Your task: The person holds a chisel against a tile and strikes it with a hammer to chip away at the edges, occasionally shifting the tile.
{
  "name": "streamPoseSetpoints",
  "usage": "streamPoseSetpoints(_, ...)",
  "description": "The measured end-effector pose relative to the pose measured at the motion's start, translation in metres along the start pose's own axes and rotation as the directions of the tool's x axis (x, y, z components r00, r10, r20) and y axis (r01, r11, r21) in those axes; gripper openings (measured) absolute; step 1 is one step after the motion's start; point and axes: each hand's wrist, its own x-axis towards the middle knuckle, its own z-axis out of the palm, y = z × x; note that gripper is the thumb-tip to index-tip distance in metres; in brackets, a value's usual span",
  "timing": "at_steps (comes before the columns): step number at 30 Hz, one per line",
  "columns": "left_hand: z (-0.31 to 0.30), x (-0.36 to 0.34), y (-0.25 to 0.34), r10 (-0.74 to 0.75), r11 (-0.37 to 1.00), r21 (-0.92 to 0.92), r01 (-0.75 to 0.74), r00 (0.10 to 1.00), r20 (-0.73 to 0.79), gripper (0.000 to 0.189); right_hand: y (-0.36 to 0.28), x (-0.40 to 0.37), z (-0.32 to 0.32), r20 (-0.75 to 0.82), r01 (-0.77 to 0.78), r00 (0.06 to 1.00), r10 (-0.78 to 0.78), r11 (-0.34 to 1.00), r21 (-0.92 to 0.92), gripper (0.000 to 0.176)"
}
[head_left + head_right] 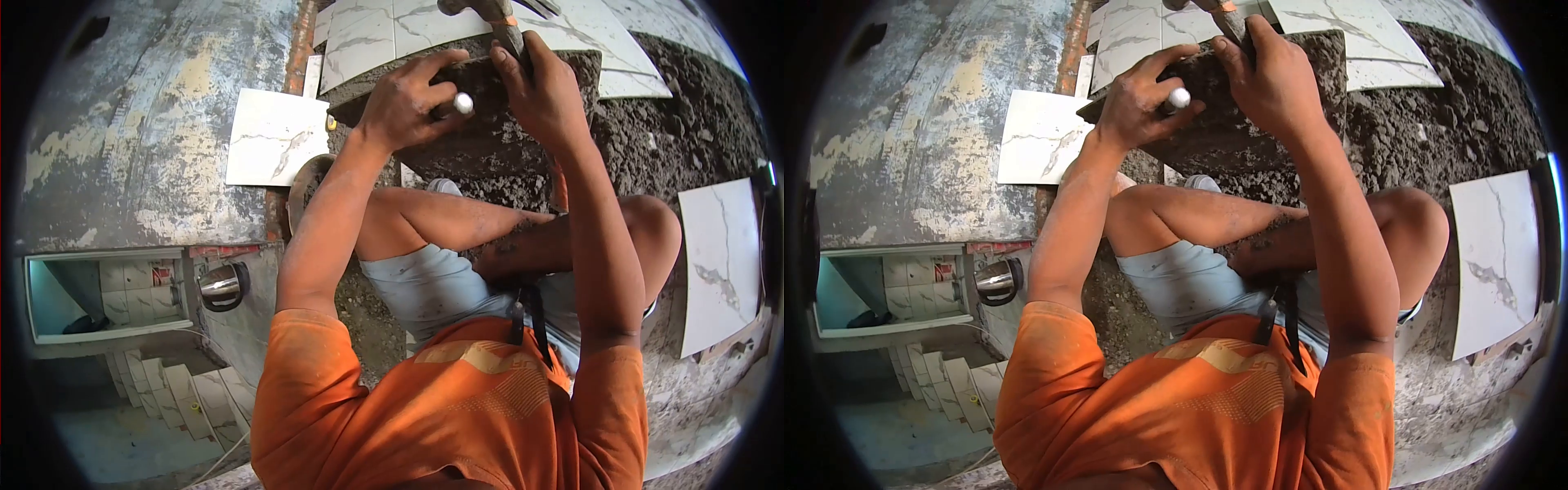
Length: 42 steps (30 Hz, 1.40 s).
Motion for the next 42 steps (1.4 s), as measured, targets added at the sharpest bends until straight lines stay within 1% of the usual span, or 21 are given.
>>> streamPoseSetpoints(4, 0.006, 0.003, -0.008, 0.073, 0.997, -0.042, -0.072, 0.997, 0.020, 0.035, -0.020, -0.047, -0.020, -0.234, -0.035, 0.969, 0.078, 0.982, 0.184, 0.028)
streamPoseSetpoints(9, 0.018, -0.001, -0.022, 0.096, 0.995, -0.035, -0.096, 0.995, 0.011, 0.038, -0.042, -0.100, -0.059, -0.328, 0.000, 0.892, 0.312, 0.724, 0.690, 0.030)
streamPoseSetpoints(12, 0.019, 0.001, -0.023, 0.111, 0.993, -0.031, -0.111, 0.994, 0.008, 0.040, -0.024, -0.123, -0.051, -0.380, 0.005, 0.914, 0.143, 0.932, 0.362, 0.025)
streamPoseSetpoints(14, 0.016, -0.001, -0.016, 0.106, 0.994, -0.008, -0.106, 0.994, 0.026, 0.040, -0.027, -0.134, -0.034, -0.131, 0.012, 0.991, -0.015, 1.000, -0.020, 0.021)
streamPoseSetpoints(16, 0.013, -0.003, -0.014, 0.125, 0.992, 0.003, -0.125, 0.991, 0.045, 0.039, -0.034, -0.140, -0.035, 0.068, -0.114, 0.991, 0.113, 0.993, 0.021, 0.022)
streamPoseSetpoints(17, 0.014, -0.005, -0.013, 0.105, 0.994, 0.013, -0.106, 0.994, 0.042, 0.038, -0.046, -0.136, -0.049, 0.135, -0.279, 0.955, 0.263, 0.952, 0.123, 0.019)
streamPoseSetpoints(19, 0.019, -0.010, -0.014, 0.115, 0.993, 0.034, -0.115, 0.993, 0.000, 0.034, -0.039, -0.152, -0.046, -0.141, -0.207, 0.947, 0.289, 0.884, 0.419, 0.019)
streamPoseSetpoints(21, 0.019, -0.015, -0.009, 0.084, 0.996, 0.026, -0.084, 0.996, 0.009, 0.034, -0.009, -0.175, -0.056, -0.075, -0.126, 0.941, 0.329, 0.548, 0.827, 0.022)
streamPoseSetpoints(22, 0.017, -0.014, -0.008, 0.080, 0.997, 0.017, -0.080, 0.997, 0.006, 0.034, -0.011, -0.175, -0.044, -0.067, -0.132, 0.941, 0.331, 0.543, 0.829, 0.022)
streamPoseSetpoints(23, 0.017, -0.013, -0.006, 0.105, 0.994, 0.035, -0.104, 0.994, -0.007, 0.036, -0.019, -0.170, -0.027, -0.079, -0.153, 0.973, 0.217, 0.861, 0.486, 0.020)
streamPoseSetpoints(24, 0.017, -0.013, -0.005, 0.107, 0.994, 0.038, -0.106, 0.994, -0.011, 0.036, -0.025, -0.163, -0.016, -0.042, -0.101, 0.994, 0.103, 0.994, 0.037, 0.020)
streamPoseSetpoints(26, 0.014, -0.013, -0.005, 0.071, 0.997, 0.032, -0.070, 0.997, -0.018, 0.042, -0.032, -0.155, -0.020, 0.377, -0.491, 0.824, 0.423, 0.865, 0.105, 0.030)
streamPoseSetpoints(28, 0.014, -0.007, -0.008, 0.088, 0.994, 0.062, -0.087, 0.996, -0.013, 0.043, -0.031, -0.165, -0.020, 0.251, -0.378, 0.913, 0.321, 0.898, 0.226, 0.020)
streamPoseSetpoints(30, 0.012, -0.010, -0.007, 0.081, 0.997, 0.021, -0.081, 0.996, -0.036, 0.044, -0.028, -0.161, -0.015, -0.147, -0.130, 0.970, 0.191, 0.928, 0.349, 0.011)
streamPoseSetpoints(31, 0.009, -0.009, -0.009, 0.066, 0.997, -0.040, -0.068, 0.997, -0.050, 0.045, -0.030, -0.162, -0.018, -0.074, -0.297, 0.891, 0.448, 0.699, 0.650, 0.008)
streamPoseSetpoints(32, 0.005, -0.012, 0.000, -0.224, 0.950, -0.210, 0.230, 0.973, 0.054, 0.044, -0.034, -0.150, -0.020, -0.151, -0.208, 0.880, 0.450, 0.651, 0.730, 0.011)
streamPoseSetpoints(34, 0.013, -0.011, -0.014, -0.252, 0.814, -0.554, 0.173, 0.965, -0.069, 0.040, -0.027, -0.126, -0.033, -0.238, -0.180, 0.863, 0.446, 0.711, 0.679, 0.016)
streamPoseSetpoints(38, 0.012, -0.008, -0.024, -0.293, 0.779, -0.596, 0.193, 0.953, -0.075, 0.039, 0.002, -0.083, -0.038, -0.364, -0.147, 0.879, 0.308, 0.901, 0.408, 0.020)
streamPoseSetpoints(40, 0.021, -0.008, -0.032, -0.384, 0.591, -0.790, 0.163, 0.918, -0.098, 0.044, -0.001, -0.064, -0.032, -0.391, -0.072, 0.882, 0.264, 0.894, 0.442, 0.018)
streamPoseSetpoints(41, 0.016, -0.006, -0.034, -0.252, 0.836, -0.531, 0.139, 0.957, -0.145, 0.039, 0.000, -0.058, -0.030, -0.343, -0.065, 0.920, 0.192, 0.935, 0.349, 0.020)
streamPoseSetpoints(42, 0.014, -0.007, -0.034, -0.257, 0.837, -0.529, 0.141, 0.954, -0.153, 0.039, -0.006, -0.056, -0.029, -0.336, -0.060, 0.923, 0.185, 0.935, 0.349, 0.020)
